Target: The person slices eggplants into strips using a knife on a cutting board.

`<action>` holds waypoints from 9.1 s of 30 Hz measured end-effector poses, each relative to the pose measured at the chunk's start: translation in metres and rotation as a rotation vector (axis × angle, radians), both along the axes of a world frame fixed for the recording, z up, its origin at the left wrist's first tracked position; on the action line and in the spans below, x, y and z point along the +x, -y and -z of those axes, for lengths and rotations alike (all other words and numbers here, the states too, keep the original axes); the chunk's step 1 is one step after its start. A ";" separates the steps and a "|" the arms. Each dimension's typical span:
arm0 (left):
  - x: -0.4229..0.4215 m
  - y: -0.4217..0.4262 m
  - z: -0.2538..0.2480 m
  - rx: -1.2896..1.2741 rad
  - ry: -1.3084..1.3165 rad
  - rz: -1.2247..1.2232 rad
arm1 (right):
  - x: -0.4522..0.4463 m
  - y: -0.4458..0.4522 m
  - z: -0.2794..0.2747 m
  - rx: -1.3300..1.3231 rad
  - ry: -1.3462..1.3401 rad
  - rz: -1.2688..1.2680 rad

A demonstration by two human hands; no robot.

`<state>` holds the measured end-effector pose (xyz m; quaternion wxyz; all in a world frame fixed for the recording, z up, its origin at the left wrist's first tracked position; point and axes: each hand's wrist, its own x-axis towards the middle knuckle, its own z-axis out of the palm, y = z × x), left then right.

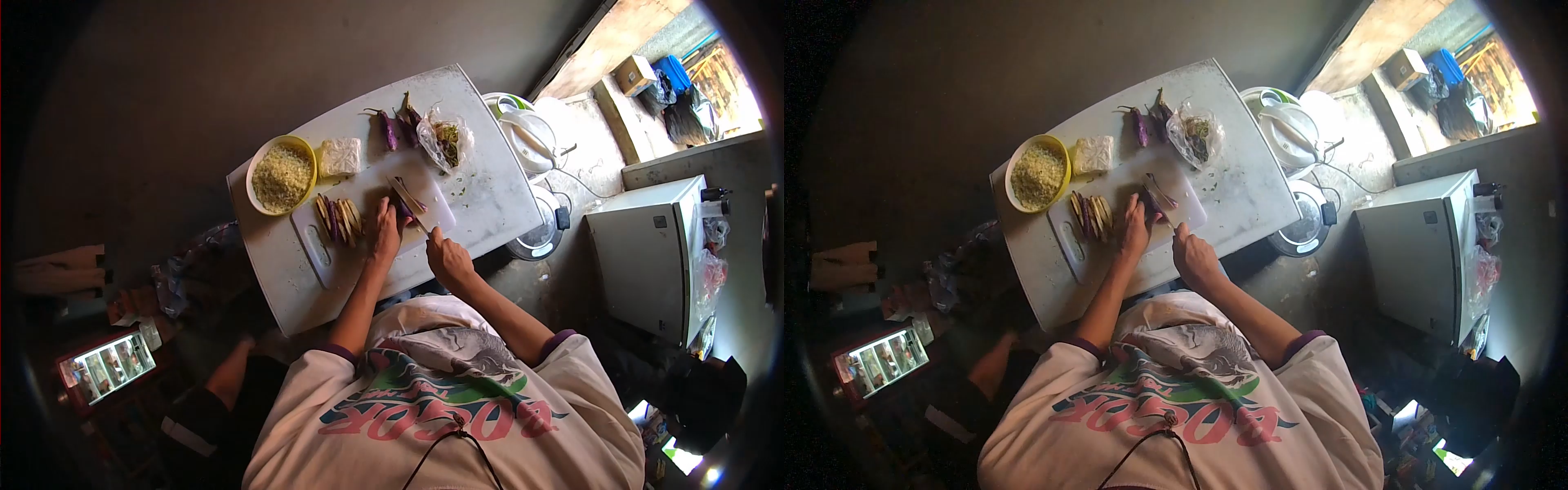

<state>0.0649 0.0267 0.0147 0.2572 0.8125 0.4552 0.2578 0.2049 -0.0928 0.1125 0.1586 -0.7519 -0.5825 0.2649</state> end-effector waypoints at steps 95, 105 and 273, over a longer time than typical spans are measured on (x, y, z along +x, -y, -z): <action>-0.001 -0.006 -0.016 0.091 -0.144 -0.048 | -0.009 -0.002 0.045 -0.009 0.079 0.028; -0.002 0.000 -0.004 0.014 -0.045 -0.067 | 0.004 -0.015 0.038 0.070 0.000 0.062; -0.020 -0.010 -0.013 -0.001 -0.057 -0.016 | -0.035 -0.055 0.056 0.041 -0.136 0.144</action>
